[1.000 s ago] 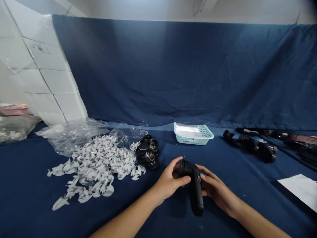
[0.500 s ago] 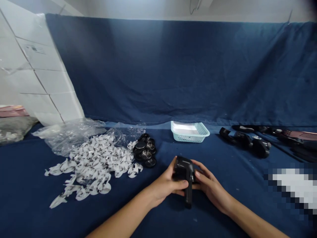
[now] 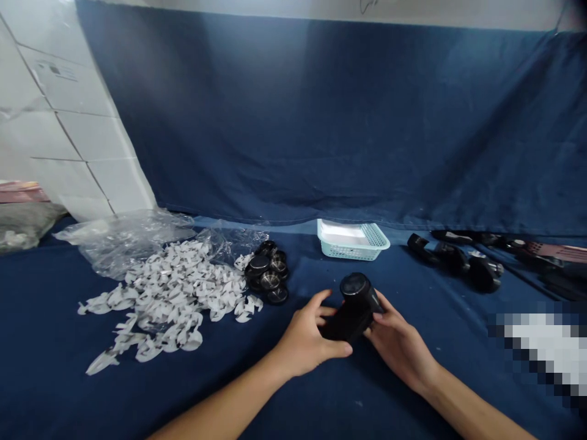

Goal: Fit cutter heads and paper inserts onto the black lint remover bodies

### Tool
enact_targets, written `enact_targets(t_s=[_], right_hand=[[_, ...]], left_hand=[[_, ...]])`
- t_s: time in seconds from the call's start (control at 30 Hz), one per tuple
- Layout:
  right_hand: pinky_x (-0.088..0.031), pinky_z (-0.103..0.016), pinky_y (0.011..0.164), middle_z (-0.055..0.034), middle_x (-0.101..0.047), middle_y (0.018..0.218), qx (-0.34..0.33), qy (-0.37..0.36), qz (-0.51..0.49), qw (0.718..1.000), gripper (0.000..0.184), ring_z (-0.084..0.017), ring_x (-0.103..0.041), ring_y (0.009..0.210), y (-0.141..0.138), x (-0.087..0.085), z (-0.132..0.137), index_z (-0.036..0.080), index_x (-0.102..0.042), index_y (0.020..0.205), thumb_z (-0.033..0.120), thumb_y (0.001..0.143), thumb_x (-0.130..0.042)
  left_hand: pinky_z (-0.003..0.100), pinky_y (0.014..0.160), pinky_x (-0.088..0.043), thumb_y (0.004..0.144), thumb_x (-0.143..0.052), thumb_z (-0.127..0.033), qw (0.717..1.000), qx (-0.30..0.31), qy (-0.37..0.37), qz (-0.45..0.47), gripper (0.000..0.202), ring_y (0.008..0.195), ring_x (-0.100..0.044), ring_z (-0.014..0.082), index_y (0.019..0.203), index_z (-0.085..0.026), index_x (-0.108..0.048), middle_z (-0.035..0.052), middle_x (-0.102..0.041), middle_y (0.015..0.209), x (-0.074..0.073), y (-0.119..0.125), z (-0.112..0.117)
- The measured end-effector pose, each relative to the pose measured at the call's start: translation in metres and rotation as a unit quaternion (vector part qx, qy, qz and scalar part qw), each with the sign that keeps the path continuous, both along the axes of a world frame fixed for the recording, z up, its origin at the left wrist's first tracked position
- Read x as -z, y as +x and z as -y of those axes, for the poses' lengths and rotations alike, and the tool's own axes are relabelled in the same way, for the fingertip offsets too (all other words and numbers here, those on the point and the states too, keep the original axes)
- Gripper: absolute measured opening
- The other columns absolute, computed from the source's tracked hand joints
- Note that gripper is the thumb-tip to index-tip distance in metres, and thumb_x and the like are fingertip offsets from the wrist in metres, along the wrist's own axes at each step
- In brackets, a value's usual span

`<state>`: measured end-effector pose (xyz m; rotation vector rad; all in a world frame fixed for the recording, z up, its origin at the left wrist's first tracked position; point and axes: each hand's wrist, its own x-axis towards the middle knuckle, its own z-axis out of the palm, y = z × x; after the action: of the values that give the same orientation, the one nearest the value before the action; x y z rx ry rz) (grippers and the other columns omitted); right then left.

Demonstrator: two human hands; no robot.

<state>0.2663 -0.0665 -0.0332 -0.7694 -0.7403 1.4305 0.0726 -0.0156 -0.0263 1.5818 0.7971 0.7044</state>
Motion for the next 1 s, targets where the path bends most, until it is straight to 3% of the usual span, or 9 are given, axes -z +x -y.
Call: enact_targets(t_s=[0.17, 0.4, 0.53, 0.67, 0.73, 0.9, 1.0], right_hand=[[-0.035, -0.047, 0.109, -0.0005, -0.064, 0.127, -0.042, 0.016, -0.012, 0.999, 0.064, -0.023, -0.054, 0.122, 0.004, 0.005, -0.003, 0.035, -0.047, 0.137, 0.01, 0.08, -0.065], [-0.033, -0.051, 0.109, -0.0012, -0.067, 0.123, -0.047, 0.028, -0.009, 0.998, 0.074, -0.021, -0.058, 0.115, 0.006, 0.009, -0.002, 0.037, -0.041, 0.141, 0.003, 0.079, -0.065], [-0.033, -0.051, 0.109, -0.0014, -0.065, 0.125, -0.047, 0.019, -0.03, 0.998, 0.073, -0.021, -0.059, 0.115, 0.007, 0.01, -0.001, 0.036, -0.044, 0.139, 0.002, 0.078, -0.065], [-0.035, -0.046, 0.11, -0.0027, -0.072, 0.11, -0.071, 0.0, -0.064, 0.995, 0.043, -0.02, -0.064, 0.108, 0.008, 0.011, -0.005, 0.025, -0.066, 0.116, 0.003, 0.079, -0.065], [-0.036, -0.044, 0.111, -0.0034, -0.074, 0.105, -0.087, -0.007, -0.088, 0.992, 0.033, -0.02, -0.065, 0.107, 0.009, 0.011, -0.007, 0.022, -0.069, 0.106, 0.003, 0.079, -0.065], [-0.036, -0.042, 0.111, -0.0045, -0.072, 0.113, -0.081, -0.03, -0.121, 0.989, 0.038, -0.021, -0.063, 0.114, 0.009, 0.014, -0.009, 0.022, -0.066, 0.11, 0.003, 0.078, -0.064], [-0.037, -0.042, 0.111, -0.0042, -0.074, 0.109, -0.074, -0.036, -0.12, 0.989, 0.041, -0.022, -0.063, 0.113, 0.01, 0.016, -0.011, 0.022, -0.065, 0.113, 0.003, 0.077, -0.063]], left_hand=[[0.046, 0.103, -0.043, 0.065, -0.072, -0.011, 0.966, -0.095, 0.233, -0.055, 0.08, 0.115, -0.057, 0.0252, 0.138, -0.027, -0.043, 0.0067, -0.06, 0.125, -0.007, -0.004, 0.001], [0.043, 0.102, -0.044, 0.067, -0.07, -0.011, 0.935, -0.086, 0.325, -0.113, 0.085, 0.116, -0.054, 0.0255, 0.144, -0.026, -0.037, 0.0059, -0.06, 0.127, 0.002, -0.002, 0.003], [0.044, 0.102, -0.044, 0.069, -0.07, -0.013, 0.931, -0.076, 0.34, -0.109, 0.093, 0.117, -0.053, 0.0262, 0.149, -0.024, -0.025, 0.0074, -0.059, 0.128, 0.003, -0.002, 0.004], [0.044, 0.103, -0.044, 0.073, -0.068, -0.019, 0.933, -0.08, 0.341, -0.088, 0.088, 0.119, -0.054, 0.0262, 0.149, -0.023, -0.025, 0.0094, -0.056, 0.133, -0.001, -0.003, 0.008], [0.043, 0.104, -0.044, 0.076, -0.067, -0.023, 0.936, -0.08, 0.333, -0.077, 0.084, 0.121, -0.054, 0.0258, 0.148, -0.022, -0.026, 0.01, -0.055, 0.135, -0.003, -0.003, 0.009], [0.044, 0.107, -0.042, 0.081, -0.065, -0.031, 0.954, -0.054, 0.285, -0.072, 0.084, 0.128, -0.049, 0.0259, 0.151, -0.023, -0.019, 0.0095, -0.048, 0.144, 0.0, -0.002, 0.006], [0.044, 0.109, -0.04, 0.083, -0.066, -0.036, 0.963, -0.046, 0.254, -0.078, 0.079, 0.13, -0.048, 0.0262, 0.149, -0.024, -0.026, 0.0088, -0.047, 0.145, 0.004, -0.001, 0.002]])
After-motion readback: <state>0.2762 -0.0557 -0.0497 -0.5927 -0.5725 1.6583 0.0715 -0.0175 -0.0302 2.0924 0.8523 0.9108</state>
